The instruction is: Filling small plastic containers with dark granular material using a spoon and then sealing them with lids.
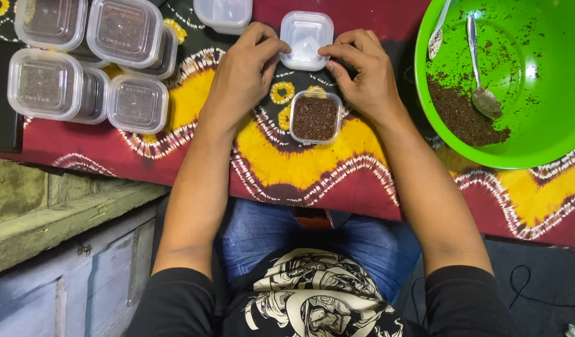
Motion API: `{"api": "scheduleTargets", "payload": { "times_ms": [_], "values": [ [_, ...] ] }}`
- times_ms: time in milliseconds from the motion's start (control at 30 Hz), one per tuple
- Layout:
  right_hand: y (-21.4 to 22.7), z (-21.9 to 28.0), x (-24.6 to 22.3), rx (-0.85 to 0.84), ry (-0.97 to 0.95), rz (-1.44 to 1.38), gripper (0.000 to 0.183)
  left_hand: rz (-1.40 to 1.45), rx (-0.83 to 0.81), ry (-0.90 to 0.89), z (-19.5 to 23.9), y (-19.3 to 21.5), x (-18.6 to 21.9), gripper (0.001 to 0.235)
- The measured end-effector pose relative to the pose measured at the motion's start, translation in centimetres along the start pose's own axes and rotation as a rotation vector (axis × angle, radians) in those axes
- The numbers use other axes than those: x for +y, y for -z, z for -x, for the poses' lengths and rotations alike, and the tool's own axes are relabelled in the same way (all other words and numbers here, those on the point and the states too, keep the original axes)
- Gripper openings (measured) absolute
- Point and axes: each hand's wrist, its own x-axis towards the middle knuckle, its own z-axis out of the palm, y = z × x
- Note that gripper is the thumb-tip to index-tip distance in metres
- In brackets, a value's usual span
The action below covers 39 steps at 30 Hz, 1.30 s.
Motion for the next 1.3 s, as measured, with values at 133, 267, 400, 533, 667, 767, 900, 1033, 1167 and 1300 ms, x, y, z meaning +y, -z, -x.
{"api": "scheduleTargets", "payload": {
  "times_ms": [133,267,400,533,667,767,900,1033,1167,1300],
  "values": [
    [-0.1,0.0,0.1,0.008,-0.009,-0.010,0.016,0.036,0.016,0.017,-0.1,0.0,0.1,0.016],
    [-0.1,0.0,-0.1,0.024,0.006,-0.016,0.016,0.032,0.058,-0.027,-0.2,-0.2,0.0,0.016],
    [-0.2,0.0,0.0,0.045,0.029,-0.009,0.016,0.052,0.100,-0.075,-0.3,-0.1,0.2,0.019],
    [-0.3,0.0,-0.1,0.063,0.033,0.003,0.015,0.058,0.126,-0.101,-0.3,-0.1,0.4,0.020],
    [-0.2,-0.1,-0.3,0.072,0.042,0.000,0.014,0.045,0.128,-0.120,-0.4,-0.1,0.3,0.022],
    [-0.1,-0.1,-0.3,0.055,0.034,-0.001,0.014,0.033,0.134,-0.135,-0.4,-0.1,0.3,0.021],
    [-0.3,-0.1,-0.2,0.054,0.033,-0.003,0.014,0.065,0.134,-0.155,-0.5,-0.1,0.4,0.022],
    [-0.1,-0.4,-0.8,0.098,0.053,-0.034,0.010,0.074,0.121,-0.188,-0.7,0.2,0.8,0.026],
    [0.7,-0.8,-2.6,0.225,0.106,-0.016,0.012,0.013,0.278,-0.294,-0.8,0.3,1.1,0.018],
    [1.5,-1.0,-4.1,0.302,0.188,0.017,0.026,0.126,0.354,-0.373,-1.2,1.2,2.7,0.011]
  ]
}}
